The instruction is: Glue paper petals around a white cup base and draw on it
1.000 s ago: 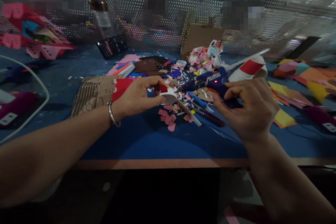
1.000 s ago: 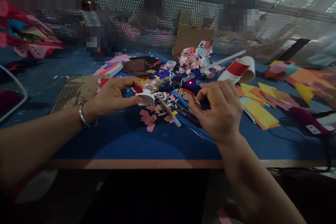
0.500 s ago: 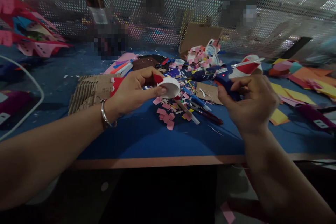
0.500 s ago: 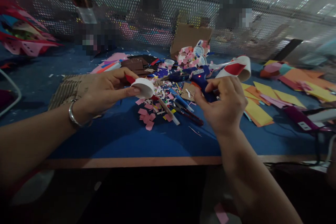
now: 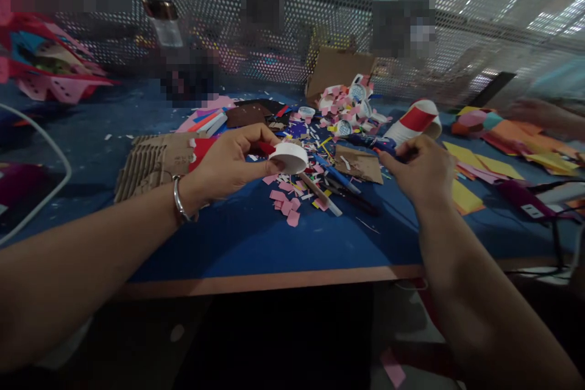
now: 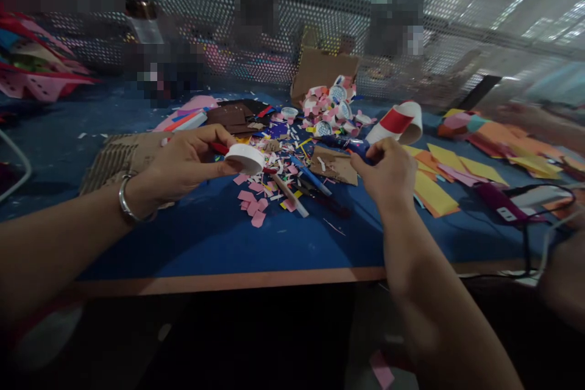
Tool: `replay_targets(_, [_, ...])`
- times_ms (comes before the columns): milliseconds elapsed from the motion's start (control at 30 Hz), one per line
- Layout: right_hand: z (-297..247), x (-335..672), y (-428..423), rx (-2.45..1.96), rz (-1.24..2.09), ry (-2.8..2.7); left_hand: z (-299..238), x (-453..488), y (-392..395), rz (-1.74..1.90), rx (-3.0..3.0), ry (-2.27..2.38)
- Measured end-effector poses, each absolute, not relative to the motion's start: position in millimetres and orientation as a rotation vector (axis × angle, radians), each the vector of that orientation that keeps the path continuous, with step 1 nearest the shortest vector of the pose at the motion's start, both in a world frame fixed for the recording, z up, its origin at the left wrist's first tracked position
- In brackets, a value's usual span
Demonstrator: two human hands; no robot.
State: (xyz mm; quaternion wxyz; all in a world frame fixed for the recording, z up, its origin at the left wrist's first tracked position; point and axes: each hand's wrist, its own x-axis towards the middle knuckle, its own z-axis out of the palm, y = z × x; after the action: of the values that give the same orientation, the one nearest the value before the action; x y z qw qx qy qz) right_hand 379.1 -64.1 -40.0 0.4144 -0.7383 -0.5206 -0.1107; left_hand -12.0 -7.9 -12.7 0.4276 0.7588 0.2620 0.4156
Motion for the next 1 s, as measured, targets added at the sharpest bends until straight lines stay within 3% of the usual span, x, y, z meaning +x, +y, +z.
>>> replay_targets(400, [-64.4,398.6,-48.5,-1.943,-0.269,-1.543,-13.6,-16.8,-2.2,1.012,1.811,0.67])
replay_targets(667, [-44.4,354.0,-66.9,-1.728,-0.399,-1.729,-10.5,-19.7,-0.9,0.952,1.733,0.696])
replay_targets(867, [-25.3,263.1,-85.0,-1.3,0.037,-2.255,-16.6,-14.3,8.2,1.192,1.589,0.729])
replay_targets(1000, [-18.2,234.2,-82.0,-1.258,0.208,-2.465,-20.3,-16.8,18.6,1.301,1.511,0.763])
